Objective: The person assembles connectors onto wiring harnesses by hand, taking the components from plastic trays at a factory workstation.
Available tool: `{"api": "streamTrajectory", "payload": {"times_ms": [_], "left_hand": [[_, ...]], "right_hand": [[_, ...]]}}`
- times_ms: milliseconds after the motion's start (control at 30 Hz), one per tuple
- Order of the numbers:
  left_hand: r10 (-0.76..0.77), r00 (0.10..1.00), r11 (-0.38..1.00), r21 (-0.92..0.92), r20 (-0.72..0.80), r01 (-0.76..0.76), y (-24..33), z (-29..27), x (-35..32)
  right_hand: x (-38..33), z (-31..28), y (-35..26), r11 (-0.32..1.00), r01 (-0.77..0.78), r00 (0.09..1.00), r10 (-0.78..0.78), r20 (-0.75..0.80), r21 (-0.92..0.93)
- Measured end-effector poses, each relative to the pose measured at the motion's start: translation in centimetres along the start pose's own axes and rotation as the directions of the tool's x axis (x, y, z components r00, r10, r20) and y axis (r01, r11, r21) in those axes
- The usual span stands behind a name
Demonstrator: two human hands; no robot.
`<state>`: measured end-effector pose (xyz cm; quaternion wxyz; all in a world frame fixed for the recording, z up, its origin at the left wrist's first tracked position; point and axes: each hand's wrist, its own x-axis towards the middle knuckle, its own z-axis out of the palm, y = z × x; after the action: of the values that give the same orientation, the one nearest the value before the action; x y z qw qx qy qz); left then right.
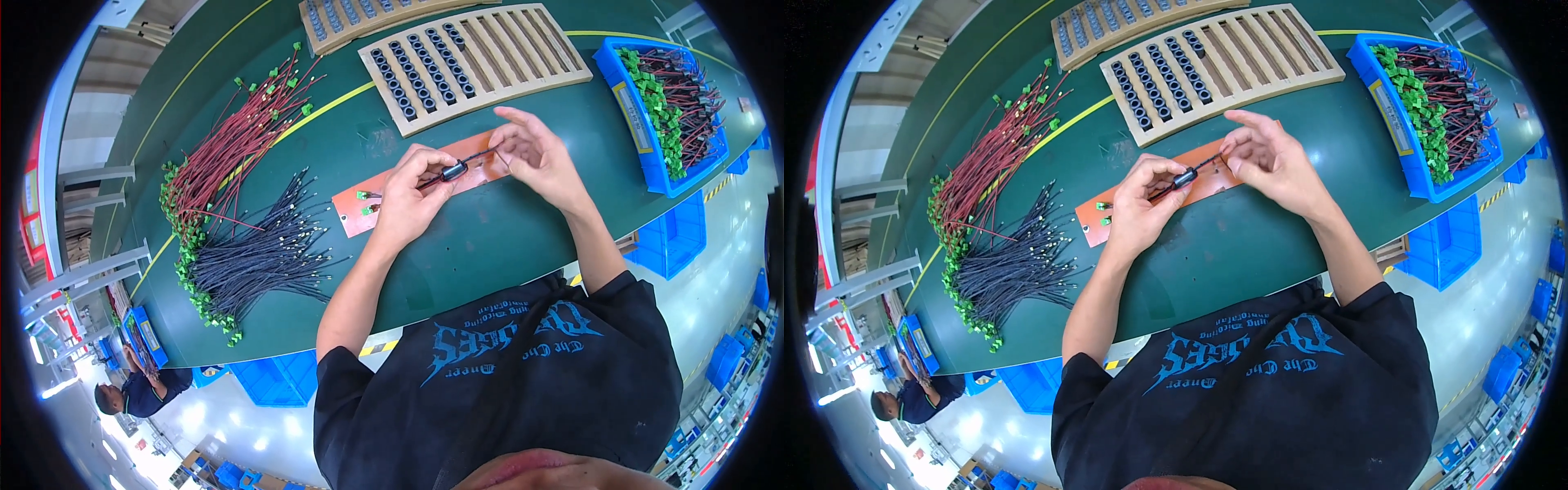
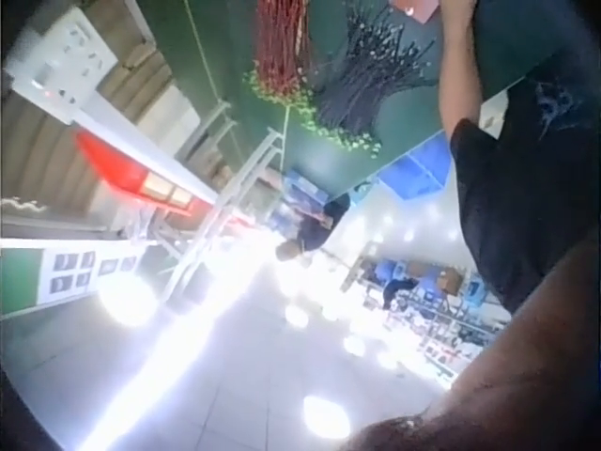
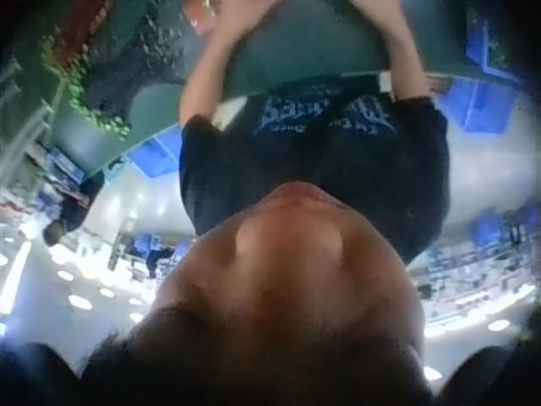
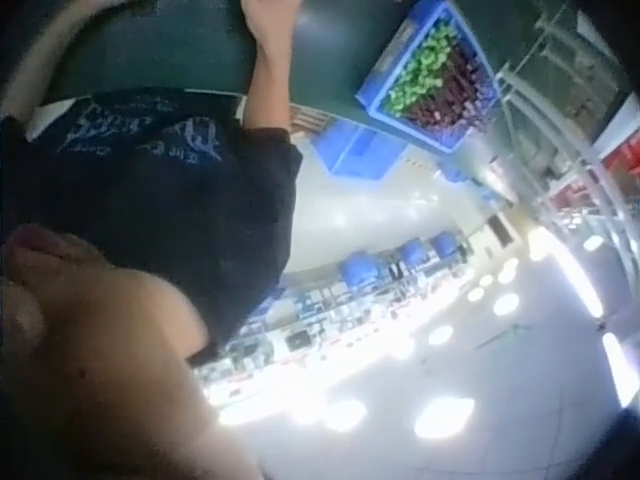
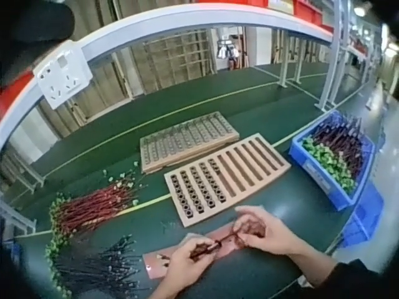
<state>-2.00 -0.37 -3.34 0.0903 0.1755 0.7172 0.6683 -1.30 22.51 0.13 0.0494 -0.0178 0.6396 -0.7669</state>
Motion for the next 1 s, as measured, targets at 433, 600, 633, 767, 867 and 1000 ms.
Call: {"api": "streamTrajectory", "payload": {"times_ms": [433,600,633,767,867,1000], "left_hand": [[-0.073,0.997,0.997,0.018,-0.033,0.074,1.0,1.6,0.8],[-0.038,0.999,0.997,0.071,0.034,0.036,1.8,1.4,1.0],[-0.008,0.998,0.996,0.088,0.056,0.003,2.3,1.4,1.1],[-0.035,0.984,0.991,0.135,0.177,0.011,1.2,0.6,2.5],[-0.038,0.983,0.996,0.081,0.181,0.024,0.9,1.2,3.1],[-0.075,0.979,0.993,0.107,0.192,0.056,1.0,1.3,2.7]], "right_hand": [[-0.2,-0.7,2.3,0.984,-0.163,0.985,0.158,0.07,0.072],[-0.4,-0.5,2.2,0.962,-0.174,0.981,0.187,-0.043,0.211],[-0.4,-0.3,2.1,0.991,-0.068,0.995,0.076,-0.064,0.118],[-0.3,0.0,1.6,0.999,0.018,0.998,-0.016,-0.061,0.042],[-0.5,-0.2,1.9,0.955,-0.045,0.999,0.047,0.003,0.292],[-0.4,-0.5,2.4,0.92,-0.077,0.997,0.079,0.009,0.383]]}}
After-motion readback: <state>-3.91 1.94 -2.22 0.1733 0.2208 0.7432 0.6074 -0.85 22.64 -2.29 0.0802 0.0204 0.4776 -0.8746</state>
